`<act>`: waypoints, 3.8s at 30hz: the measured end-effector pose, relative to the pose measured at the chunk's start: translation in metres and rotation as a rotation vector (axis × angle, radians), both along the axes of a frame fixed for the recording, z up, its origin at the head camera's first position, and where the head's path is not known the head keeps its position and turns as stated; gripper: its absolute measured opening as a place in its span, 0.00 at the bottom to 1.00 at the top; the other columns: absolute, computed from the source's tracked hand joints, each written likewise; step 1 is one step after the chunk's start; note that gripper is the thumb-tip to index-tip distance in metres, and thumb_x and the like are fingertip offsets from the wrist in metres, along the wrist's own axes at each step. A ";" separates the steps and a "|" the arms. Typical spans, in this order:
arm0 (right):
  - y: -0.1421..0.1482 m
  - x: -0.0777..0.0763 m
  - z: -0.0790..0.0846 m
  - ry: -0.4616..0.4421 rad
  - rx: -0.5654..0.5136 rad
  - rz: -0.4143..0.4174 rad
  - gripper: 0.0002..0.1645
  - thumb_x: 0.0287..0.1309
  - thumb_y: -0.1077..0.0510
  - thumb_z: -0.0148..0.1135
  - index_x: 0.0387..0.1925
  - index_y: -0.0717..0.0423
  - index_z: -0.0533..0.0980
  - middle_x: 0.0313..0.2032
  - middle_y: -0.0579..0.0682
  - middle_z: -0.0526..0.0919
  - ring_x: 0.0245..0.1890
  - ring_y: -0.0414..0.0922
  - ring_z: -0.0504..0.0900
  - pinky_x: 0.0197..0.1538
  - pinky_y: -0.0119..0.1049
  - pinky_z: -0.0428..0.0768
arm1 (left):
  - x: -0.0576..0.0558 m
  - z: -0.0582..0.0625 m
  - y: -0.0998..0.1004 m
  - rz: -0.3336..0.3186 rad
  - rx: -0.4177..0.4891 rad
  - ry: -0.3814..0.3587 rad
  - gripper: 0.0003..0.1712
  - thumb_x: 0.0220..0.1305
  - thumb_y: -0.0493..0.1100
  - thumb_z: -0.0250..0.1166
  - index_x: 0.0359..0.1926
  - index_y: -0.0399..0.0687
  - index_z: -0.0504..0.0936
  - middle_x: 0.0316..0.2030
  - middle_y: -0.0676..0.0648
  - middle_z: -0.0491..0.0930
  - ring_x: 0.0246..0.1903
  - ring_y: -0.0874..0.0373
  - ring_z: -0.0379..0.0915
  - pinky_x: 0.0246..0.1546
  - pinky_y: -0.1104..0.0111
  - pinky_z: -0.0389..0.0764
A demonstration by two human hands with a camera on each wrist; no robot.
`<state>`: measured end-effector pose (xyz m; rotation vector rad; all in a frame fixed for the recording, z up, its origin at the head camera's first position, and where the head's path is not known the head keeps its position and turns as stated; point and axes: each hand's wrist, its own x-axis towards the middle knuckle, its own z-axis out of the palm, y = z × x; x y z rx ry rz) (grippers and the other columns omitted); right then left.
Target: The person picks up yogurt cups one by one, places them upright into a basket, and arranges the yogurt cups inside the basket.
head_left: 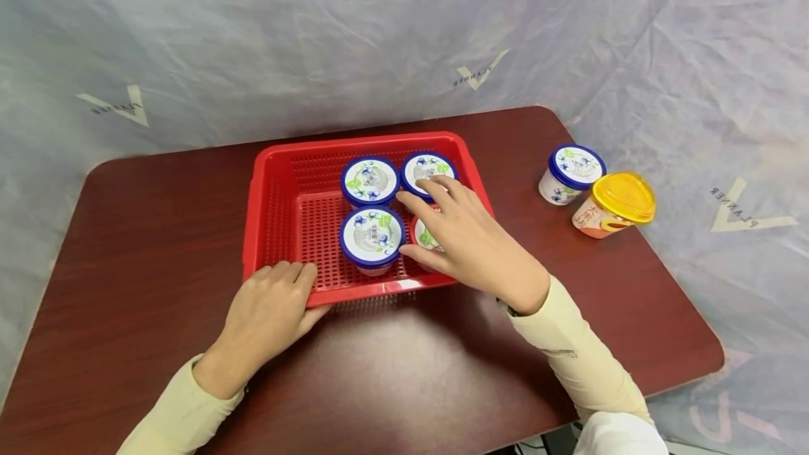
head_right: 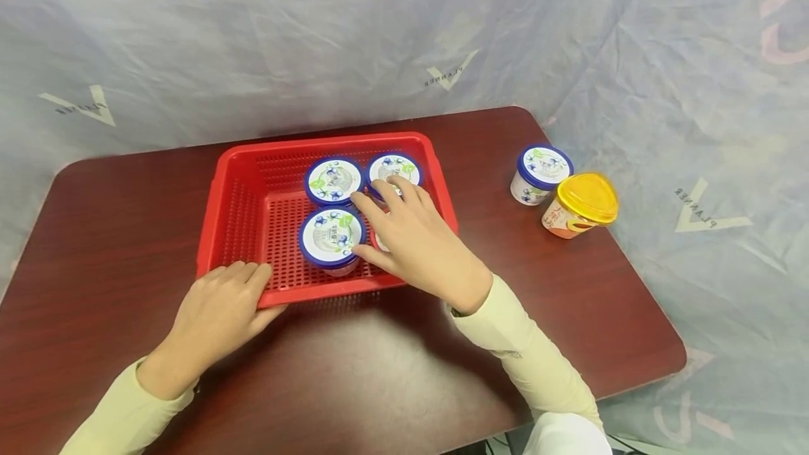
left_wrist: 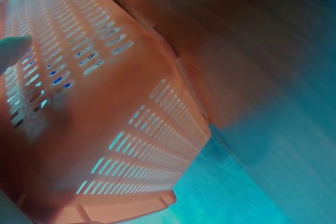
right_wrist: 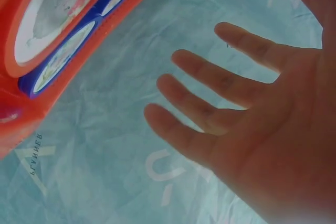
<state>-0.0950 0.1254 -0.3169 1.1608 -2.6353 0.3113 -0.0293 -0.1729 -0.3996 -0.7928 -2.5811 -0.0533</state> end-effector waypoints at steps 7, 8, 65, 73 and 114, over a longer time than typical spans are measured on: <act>0.001 0.001 -0.002 -0.024 0.036 -0.033 0.41 0.60 0.37 0.65 0.67 0.56 0.69 0.64 0.62 0.70 0.67 0.59 0.63 0.66 0.58 0.61 | -0.001 0.002 -0.001 -0.008 0.003 0.007 0.30 0.48 0.60 0.76 0.28 0.40 0.72 0.17 0.45 0.70 0.17 0.50 0.68 0.16 0.62 0.70; 0.002 0.001 -0.001 -0.030 0.039 -0.039 0.41 0.60 0.37 0.65 0.67 0.56 0.69 0.64 0.62 0.70 0.67 0.60 0.62 0.67 0.58 0.60 | -0.001 0.002 -0.001 -0.007 0.006 0.005 0.29 0.48 0.60 0.75 0.28 0.40 0.72 0.18 0.45 0.70 0.17 0.50 0.68 0.16 0.62 0.70; 0.110 -0.063 0.013 -0.293 -0.099 -0.574 0.42 0.65 0.39 0.58 0.70 0.61 0.62 0.66 0.70 0.64 0.66 0.72 0.56 0.64 0.69 0.53 | 0.001 0.001 -0.001 0.022 0.009 -0.025 0.29 0.48 0.61 0.74 0.29 0.40 0.74 0.19 0.44 0.74 0.18 0.49 0.70 0.18 0.61 0.71; 0.141 -0.076 0.009 -0.357 -0.127 -0.668 0.45 0.65 0.33 0.53 0.71 0.58 0.61 0.68 0.71 0.60 0.66 0.73 0.54 0.59 0.71 0.50 | 0.000 0.000 -0.001 0.021 0.010 -0.020 0.29 0.49 0.61 0.74 0.29 0.41 0.73 0.19 0.44 0.74 0.18 0.49 0.70 0.18 0.61 0.71; 0.222 -0.090 -0.017 -0.514 -0.110 -0.925 0.52 0.66 0.29 0.45 0.73 0.65 0.52 0.67 0.79 0.52 0.65 0.81 0.46 0.58 0.78 0.46 | 0.000 0.001 0.000 0.018 0.006 -0.014 0.29 0.49 0.61 0.74 0.29 0.40 0.73 0.19 0.44 0.74 0.18 0.49 0.70 0.17 0.61 0.72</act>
